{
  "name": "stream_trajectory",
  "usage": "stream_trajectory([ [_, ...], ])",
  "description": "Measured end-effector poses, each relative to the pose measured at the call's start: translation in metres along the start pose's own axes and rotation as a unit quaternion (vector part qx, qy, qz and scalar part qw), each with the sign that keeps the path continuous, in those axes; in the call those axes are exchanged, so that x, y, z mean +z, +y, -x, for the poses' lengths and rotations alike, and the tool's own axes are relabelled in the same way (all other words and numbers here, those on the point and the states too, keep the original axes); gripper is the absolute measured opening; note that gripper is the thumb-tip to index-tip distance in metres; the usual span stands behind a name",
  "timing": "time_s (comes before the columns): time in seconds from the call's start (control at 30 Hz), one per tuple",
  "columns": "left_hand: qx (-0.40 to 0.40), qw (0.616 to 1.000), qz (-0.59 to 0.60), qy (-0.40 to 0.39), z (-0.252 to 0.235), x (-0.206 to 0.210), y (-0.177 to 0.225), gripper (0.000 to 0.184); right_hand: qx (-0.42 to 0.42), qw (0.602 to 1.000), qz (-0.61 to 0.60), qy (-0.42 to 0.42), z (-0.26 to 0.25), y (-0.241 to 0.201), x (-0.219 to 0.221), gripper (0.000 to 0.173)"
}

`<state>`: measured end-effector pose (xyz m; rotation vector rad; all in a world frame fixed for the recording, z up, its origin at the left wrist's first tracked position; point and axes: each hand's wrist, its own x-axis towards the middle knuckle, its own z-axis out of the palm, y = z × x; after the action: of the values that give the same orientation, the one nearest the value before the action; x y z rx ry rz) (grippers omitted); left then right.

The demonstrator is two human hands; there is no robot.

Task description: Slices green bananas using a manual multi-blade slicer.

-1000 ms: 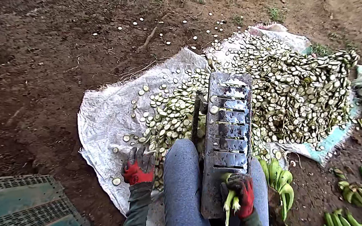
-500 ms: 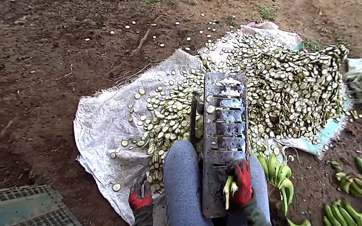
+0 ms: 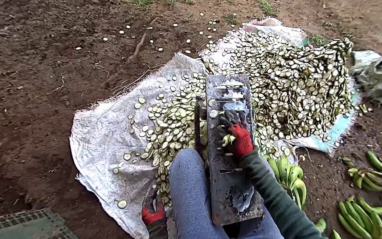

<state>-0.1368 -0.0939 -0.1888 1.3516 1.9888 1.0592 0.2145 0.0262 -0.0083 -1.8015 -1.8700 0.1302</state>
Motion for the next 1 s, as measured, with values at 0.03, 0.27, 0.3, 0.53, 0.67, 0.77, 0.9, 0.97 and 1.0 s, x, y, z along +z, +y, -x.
stream_trajectory([
  [0.03,-0.002,1.000,0.003,-0.007,0.001,-0.001,-0.003,0.033,-0.033,0.999,-0.004,0.020,0.049,-0.003,0.005,0.047],
  [0.27,-0.068,0.997,0.041,0.026,-0.006,0.002,-0.002,0.034,-0.076,0.996,0.030,-0.043,0.081,-0.012,-0.006,0.065],
  [0.3,-0.071,0.995,0.051,0.047,-0.009,0.001,0.010,0.035,-0.049,0.995,0.042,-0.080,0.038,-0.005,-0.010,0.072],
  [0.53,0.215,0.957,0.131,0.146,-0.066,0.006,0.145,0.033,0.086,0.986,0.068,-0.123,-0.086,0.003,-0.013,0.060],
  [0.67,0.384,0.921,0.059,0.030,-0.095,0.061,0.241,0.032,0.040,0.994,0.029,-0.095,0.058,-0.005,-0.006,0.067],
  [0.77,0.383,0.910,-0.131,-0.086,-0.109,0.108,0.296,0.053,0.073,0.993,0.047,-0.080,0.118,-0.017,-0.014,0.090],
  [0.9,0.307,0.891,-0.271,-0.198,-0.118,0.138,0.317,0.050,0.162,0.970,0.068,-0.168,0.031,-0.014,-0.021,0.086],
  [0.97,0.303,0.894,-0.271,-0.189,-0.122,0.132,0.306,0.047,0.166,0.972,0.058,-0.156,-0.021,-0.006,-0.015,0.088],
  [1.0,0.310,0.900,-0.245,-0.186,-0.123,0.128,0.296,0.046,0.156,0.978,0.049,-0.132,-0.039,-0.001,-0.011,0.085],
])
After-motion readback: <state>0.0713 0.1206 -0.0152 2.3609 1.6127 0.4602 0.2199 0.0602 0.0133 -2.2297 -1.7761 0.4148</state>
